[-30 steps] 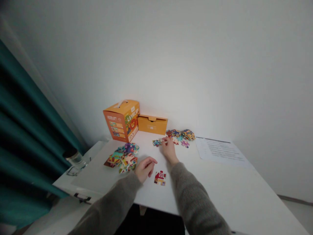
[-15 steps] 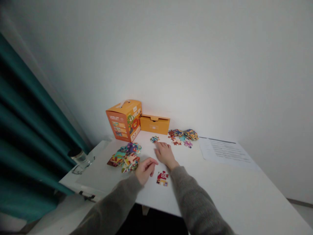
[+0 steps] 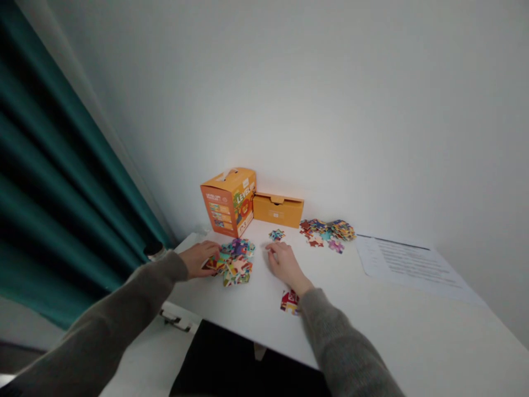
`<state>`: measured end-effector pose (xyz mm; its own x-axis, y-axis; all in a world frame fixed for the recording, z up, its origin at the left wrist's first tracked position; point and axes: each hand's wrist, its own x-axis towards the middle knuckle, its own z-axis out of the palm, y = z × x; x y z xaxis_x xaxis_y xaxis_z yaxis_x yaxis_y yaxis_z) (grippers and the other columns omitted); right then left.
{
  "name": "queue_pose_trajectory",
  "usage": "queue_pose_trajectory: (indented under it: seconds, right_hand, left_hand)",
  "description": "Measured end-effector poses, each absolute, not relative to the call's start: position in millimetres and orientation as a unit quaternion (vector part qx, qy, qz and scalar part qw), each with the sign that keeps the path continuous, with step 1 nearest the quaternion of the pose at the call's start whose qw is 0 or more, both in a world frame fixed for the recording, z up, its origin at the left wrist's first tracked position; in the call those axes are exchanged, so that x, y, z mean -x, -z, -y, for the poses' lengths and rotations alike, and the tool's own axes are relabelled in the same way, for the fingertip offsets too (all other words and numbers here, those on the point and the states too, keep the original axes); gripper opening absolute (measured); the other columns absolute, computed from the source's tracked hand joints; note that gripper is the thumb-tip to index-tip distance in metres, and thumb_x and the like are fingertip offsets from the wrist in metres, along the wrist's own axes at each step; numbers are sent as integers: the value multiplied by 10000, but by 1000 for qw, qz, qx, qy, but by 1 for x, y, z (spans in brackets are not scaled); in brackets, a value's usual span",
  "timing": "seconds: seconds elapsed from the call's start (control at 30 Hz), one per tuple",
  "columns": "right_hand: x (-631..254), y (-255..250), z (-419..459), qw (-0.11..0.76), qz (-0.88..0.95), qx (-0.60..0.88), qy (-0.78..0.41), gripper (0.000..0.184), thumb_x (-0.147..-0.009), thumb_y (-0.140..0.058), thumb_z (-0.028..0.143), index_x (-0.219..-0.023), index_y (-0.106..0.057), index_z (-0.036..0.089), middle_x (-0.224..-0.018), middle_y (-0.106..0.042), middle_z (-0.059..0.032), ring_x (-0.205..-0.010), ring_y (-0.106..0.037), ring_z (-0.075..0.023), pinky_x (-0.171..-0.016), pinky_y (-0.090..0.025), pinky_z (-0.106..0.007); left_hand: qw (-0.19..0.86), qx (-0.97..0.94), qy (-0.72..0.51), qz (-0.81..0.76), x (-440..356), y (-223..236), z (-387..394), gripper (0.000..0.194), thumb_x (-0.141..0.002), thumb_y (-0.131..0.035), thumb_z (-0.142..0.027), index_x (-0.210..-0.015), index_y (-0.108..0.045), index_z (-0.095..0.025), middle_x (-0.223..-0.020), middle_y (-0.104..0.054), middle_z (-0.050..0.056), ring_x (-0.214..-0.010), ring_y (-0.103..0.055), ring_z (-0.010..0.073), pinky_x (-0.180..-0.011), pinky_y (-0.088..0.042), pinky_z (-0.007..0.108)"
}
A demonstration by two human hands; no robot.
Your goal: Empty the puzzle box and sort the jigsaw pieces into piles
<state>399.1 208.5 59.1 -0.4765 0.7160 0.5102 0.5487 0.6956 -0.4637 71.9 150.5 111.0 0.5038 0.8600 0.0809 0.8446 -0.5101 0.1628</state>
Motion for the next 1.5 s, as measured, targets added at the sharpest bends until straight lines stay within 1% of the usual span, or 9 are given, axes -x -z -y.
queue_pose_trajectory:
  seconds: [0.23, 0.37, 0.57, 0.7, 0.8, 0.9, 1.03, 1.23, 1.5]
  right_hand:
    - [-360, -68, -170, 352, 887, 217, -203, 205, -908, -551, 163, -1102, -584, 218, -1078, -609, -85, -1036, -551, -221, -914, -456, -379]
    - [-355, -64, -166, 348, 891, 219, -191, 195, -898, -580, 166, -1084, -594, 222, -1096, -588, -92, -1045, -549, -228, -918, -465, -398]
    - [-357, -62, -166, 347, 887, 231, -198, 184, -892, -582, 163, -1065, -602, 224, -1097, -578, -85, -1057, -543, -220, -936, -468, -389]
    - [-357, -62, -166, 349, 884, 235, -205, 207, -883, -576, 153, -1077, -599, 220, -1087, -571, -83, -1059, -538, -217, -948, -464, -387]
    - [-357, -64, -165, 353, 882, 233, -209, 206, -891, -545, 146, -1076, -599, 218, -1078, -568, -84, -1055, -538, -214, -945, -464, -386]
    - [-358, -66, -164, 348, 884, 230, -212, 196, -897, -521, 140, -1059, -599, 218, -1063, -572, -81, -1036, -543, -211, -936, -469, -384]
    - [-358, -67, -162, 346, 884, 231, -215, 201, -888, -521, 130, -1050, -601, 220, -1066, -573, -79, -1045, -544, -211, -945, -469, -384]
    - [-357, -71, -159, 353, 879, 226, -227, 205, -879, -510, 105, -1018, -609, 218, -1063, -572, -76, -1067, -550, -201, -960, -465, -372]
    - [-359, -70, -161, 357, 876, 228, -232, 217, -879, -507, 105, -1026, -619, 220, -1051, -575, -72, -1051, -563, -200, -950, -472, -370]
  left_hand:
    - [-4, -869, -126, -478, -103, -116, -141, 225, -789, -663, -346, -933, -568, -202, -1154, -625, 84, -1119, -549, 255, -964, -394, 392]
    - [-70, -870, -87, -480, -134, -117, -139, 350, -752, -707, -479, -930, -593, -201, -1041, -643, 82, -1065, -554, 281, -971, -347, 439]
    - [-29, -859, -78, -504, -141, -113, -141, 168, -798, -647, -290, -932, -583, -212, -1010, -639, 50, -1005, -574, 233, -878, -382, 366]
    - [-29, -849, -104, -517, -133, -110, -143, 301, -732, -708, -348, -966, -569, -218, -1089, -623, 58, -1067, -549, 256, -965, -361, 401]
    - [-22, -848, -111, -518, -131, -108, -146, 235, -742, -696, -320, -918, -574, -223, -1042, -642, 39, -1074, -556, 259, -1033, -306, 446]
    - [11, -849, -110, -516, -129, -105, -152, 132, -761, -657, -244, -864, -577, -223, -972, -647, 19, -1017, -584, 239, -999, -334, 431]
    - [33, -843, -129, -522, -128, -98, -156, 168, -756, -672, -283, -881, -580, -218, -1009, -631, 37, -1010, -580, 238, -905, -398, 373]
    - [38, -848, -130, -513, -126, -99, -155, 102, -779, -653, -241, -842, -577, -214, -1008, -634, 25, -1026, -577, 230, -946, -355, 390]
    - [-12, -848, -135, -512, -130, -111, -149, 159, -758, -644, -243, -836, -508, -219, -1014, -641, 25, -1012, -558, 238, -920, -335, 397]
